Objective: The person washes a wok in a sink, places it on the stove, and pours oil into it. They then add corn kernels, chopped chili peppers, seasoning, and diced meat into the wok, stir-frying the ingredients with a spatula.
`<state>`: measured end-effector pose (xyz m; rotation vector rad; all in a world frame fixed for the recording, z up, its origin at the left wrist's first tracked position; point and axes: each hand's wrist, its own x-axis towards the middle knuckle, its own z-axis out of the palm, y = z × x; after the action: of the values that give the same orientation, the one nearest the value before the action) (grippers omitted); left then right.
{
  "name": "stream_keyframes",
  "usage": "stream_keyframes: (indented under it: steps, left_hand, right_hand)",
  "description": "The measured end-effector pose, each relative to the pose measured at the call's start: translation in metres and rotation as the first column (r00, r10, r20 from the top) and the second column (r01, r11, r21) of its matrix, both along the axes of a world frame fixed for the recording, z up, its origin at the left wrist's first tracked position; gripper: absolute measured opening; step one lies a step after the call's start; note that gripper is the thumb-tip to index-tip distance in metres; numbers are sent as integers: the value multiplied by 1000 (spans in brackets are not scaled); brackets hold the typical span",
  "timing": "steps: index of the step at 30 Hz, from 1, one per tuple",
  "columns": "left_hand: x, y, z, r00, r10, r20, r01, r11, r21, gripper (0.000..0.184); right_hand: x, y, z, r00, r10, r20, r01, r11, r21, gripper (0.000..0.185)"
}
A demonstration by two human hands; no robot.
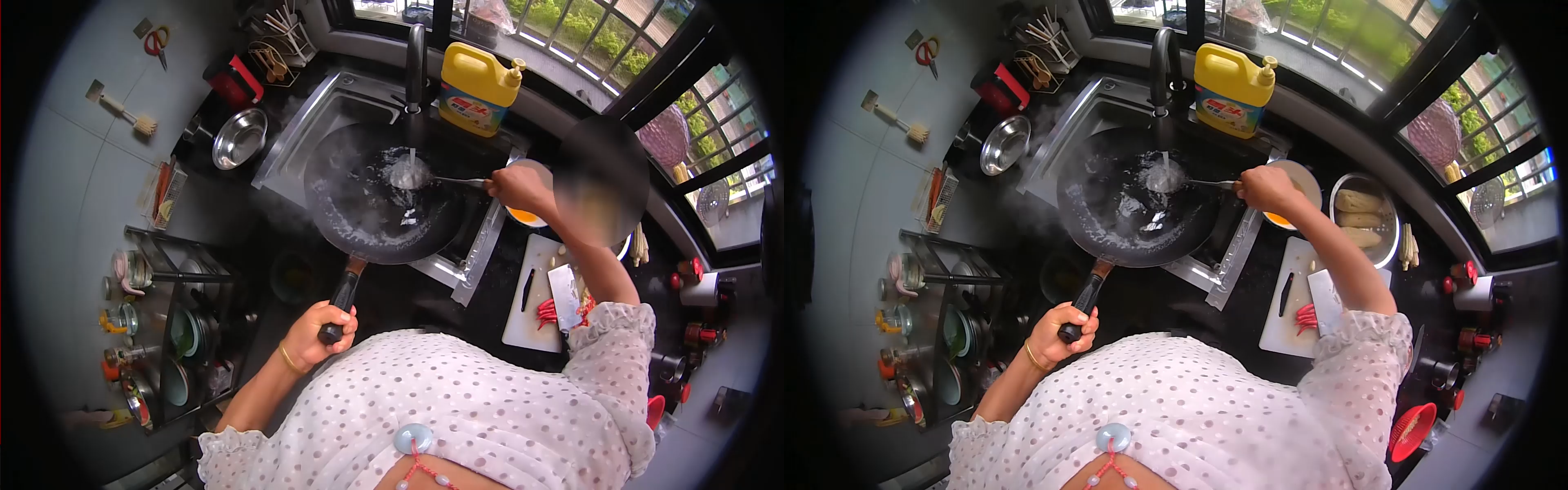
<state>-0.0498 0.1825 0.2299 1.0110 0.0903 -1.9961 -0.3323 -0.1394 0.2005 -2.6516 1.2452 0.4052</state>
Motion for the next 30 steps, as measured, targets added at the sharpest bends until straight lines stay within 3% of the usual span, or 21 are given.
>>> stream_keyframes:
  steps: [3, 5, 8, 10, 13, 15, 17, 23, 25, 30]
  left_hand:
    - [1, 1, 0, 1000, 0, 13, 0, 1000, -4, 18]
    - [2, 1, 2, 999, 30, 14, -30, 999, 15, 20]
    - [6, 3, 5, 998, 57, -15, -57, 998, 33, 20]
    - [7, 2, 8, 996, 84, 21, -85, 996, 34, 19]
    - [12, 7, 7, 993, 118, -22, -117, 993, 31, 20]
    - [13, 7, 6, 991, 132, -5, -131, 991, 37, 20]
    - [10, 10, 11, 989, 118, 91, -121, 992, 32, 19]
    - [-5, 10, 21, 945, 122, 305, -145, 988, 55, 21]
    - [-13, 10, 29, 925, 130, 358, -167, 983, 75, 21]
    - [-25, 10, 36, 841, 141, 522, -182, 983, 27, 24]
  right_hand:
    - [15, 3, -26, 985, 5, 170, -3, 1000, -11, 22]
    - [14, 6, -26, 987, 2, 163, -2, 1000, -1, 20]
    - [-6, 18, -17, 982, 13, 187, 10, 993, -121, 19]
    - [-33, 26, -15, 972, -23, 236, 75, 974, -213, 18]
    - [-69, 36, 3, 961, -141, 240, 193, 958, -210, 18]
    - [-82, 34, 3, 906, -246, 345, 332, 918, -216, 19]
    - [-70, 23, -2, 912, -232, 339, 317, 923, -220, 20]
    - [13, -46, -39, 909, 20, 416, 175, 889, -424, 22]
    - [33, -66, -44, 926, 113, 360, 91, 858, -505, 26]
    - [47, -97, -41, 945, 20, 326, 137, 881, -452, 27]
